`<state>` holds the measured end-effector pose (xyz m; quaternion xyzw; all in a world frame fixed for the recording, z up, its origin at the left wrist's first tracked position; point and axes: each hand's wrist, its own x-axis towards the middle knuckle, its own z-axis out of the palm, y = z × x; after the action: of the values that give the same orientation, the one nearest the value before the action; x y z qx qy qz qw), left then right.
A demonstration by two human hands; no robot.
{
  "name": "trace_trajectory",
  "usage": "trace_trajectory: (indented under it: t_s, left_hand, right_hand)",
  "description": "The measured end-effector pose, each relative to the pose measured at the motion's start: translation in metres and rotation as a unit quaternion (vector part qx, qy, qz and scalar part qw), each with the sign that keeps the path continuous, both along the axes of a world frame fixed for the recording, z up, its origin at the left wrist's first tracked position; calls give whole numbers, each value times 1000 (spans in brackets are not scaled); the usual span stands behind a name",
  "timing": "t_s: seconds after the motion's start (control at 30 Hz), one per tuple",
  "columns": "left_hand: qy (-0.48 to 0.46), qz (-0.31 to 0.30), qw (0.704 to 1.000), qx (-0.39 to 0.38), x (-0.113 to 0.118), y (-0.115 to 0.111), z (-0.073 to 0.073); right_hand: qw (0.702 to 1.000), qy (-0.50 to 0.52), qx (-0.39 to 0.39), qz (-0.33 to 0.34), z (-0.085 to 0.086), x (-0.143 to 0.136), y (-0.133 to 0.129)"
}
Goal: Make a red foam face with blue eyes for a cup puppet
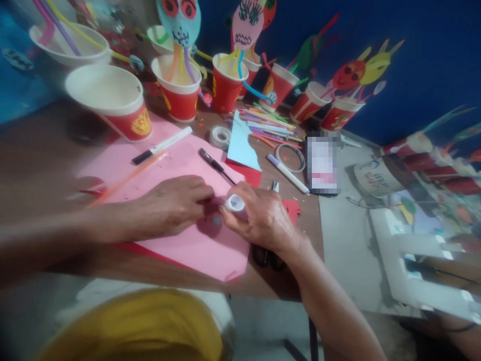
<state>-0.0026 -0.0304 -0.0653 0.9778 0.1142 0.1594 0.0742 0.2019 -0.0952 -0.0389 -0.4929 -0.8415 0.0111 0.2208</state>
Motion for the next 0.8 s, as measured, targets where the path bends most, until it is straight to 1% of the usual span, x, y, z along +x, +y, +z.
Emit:
trace_trajectory:
  t_s: [0.23,0.4,0.57,0.8]
  left_hand:
    - [1,-10,1000,-13,0,1,-1]
    - [1,-4,1000,-6,-1,1,0]
    - [4,-5,1000,-13,-1,0,0]
    - [4,-12,1000,4,0,1,-3]
  right_hand:
    - [999,-39,7,17,6,0,1]
    - [998,-53,-15,6,8,2,1]
    - [999,-45,1,-9,6,4,0]
    - [1000,-15,7,-12,2,2,1]
